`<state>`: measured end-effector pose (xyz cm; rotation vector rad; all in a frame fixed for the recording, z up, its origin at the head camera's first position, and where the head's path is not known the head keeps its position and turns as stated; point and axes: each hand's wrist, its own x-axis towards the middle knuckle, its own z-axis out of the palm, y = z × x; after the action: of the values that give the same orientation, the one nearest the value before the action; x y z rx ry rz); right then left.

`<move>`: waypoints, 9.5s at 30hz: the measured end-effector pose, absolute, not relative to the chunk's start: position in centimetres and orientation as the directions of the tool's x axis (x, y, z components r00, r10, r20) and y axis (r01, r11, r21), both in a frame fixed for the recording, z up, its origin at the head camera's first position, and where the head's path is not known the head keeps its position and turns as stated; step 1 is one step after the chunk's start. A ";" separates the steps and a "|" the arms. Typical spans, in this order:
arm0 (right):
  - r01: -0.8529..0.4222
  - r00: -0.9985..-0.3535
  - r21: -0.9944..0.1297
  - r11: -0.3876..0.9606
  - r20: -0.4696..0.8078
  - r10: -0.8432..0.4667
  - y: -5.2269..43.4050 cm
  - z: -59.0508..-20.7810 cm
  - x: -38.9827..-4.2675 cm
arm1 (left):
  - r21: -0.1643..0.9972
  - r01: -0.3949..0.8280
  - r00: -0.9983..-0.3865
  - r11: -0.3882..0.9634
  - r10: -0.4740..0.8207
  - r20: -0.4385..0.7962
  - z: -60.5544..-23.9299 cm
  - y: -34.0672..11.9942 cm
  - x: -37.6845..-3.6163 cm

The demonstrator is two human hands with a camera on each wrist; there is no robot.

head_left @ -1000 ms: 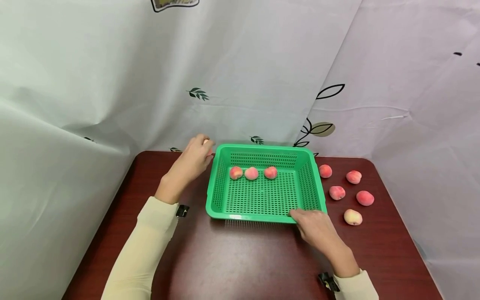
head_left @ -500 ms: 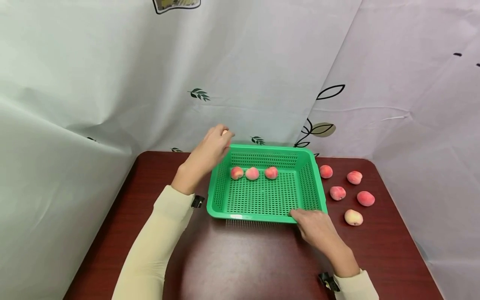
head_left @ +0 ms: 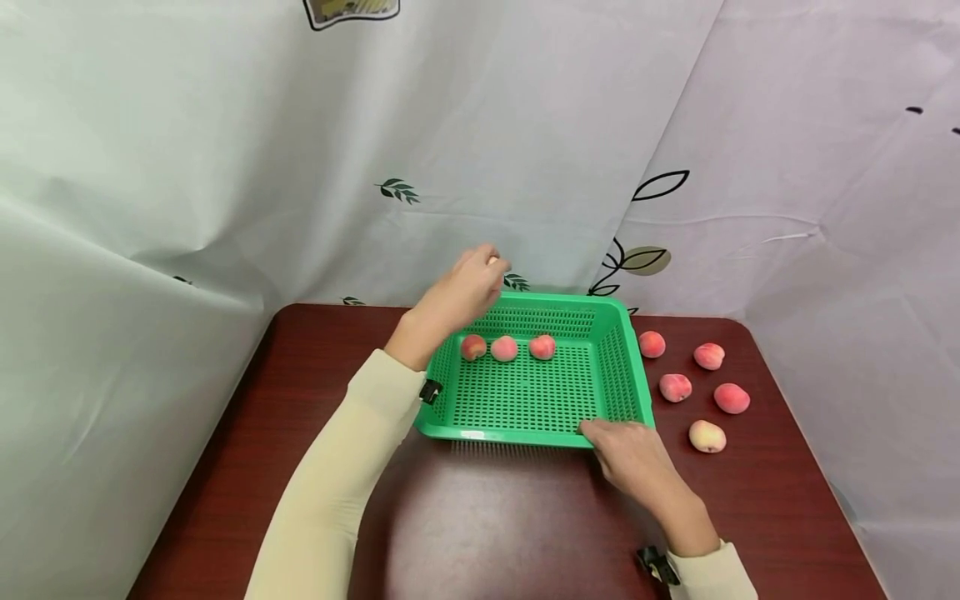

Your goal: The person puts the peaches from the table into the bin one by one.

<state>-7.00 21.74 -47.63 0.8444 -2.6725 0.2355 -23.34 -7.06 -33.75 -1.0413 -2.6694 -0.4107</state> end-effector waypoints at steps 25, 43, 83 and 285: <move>-0.595 -0.754 -0.052 0.802 0.381 -0.535 21.7 -47.9 -7.2 | 0.172 0.718 -0.693 0.674 0.716 0.086 -35.6 -0.1 -25.8; -0.587 -0.766 -0.053 0.808 0.360 -0.533 21.7 -47.7 -7.1 | 0.150 0.698 -0.693 0.701 0.713 -0.107 -39.6 4.4 -26.1; -0.577 -0.775 -0.047 0.815 0.345 -0.529 21.7 -47.9 -7.1 | -0.040 0.788 -0.607 0.614 0.764 -0.218 -44.6 8.5 -25.0; -0.578 -0.777 -0.058 0.814 0.346 -0.527 21.6 -47.6 -7.1 | -0.096 0.667 -0.684 0.739 0.659 0.313 -46.8 -10.7 -8.7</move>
<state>-7.12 21.61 -47.64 0.8406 -2.6848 0.2304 -8.68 -10.71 -46.78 -1.0291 -2.6135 -0.0363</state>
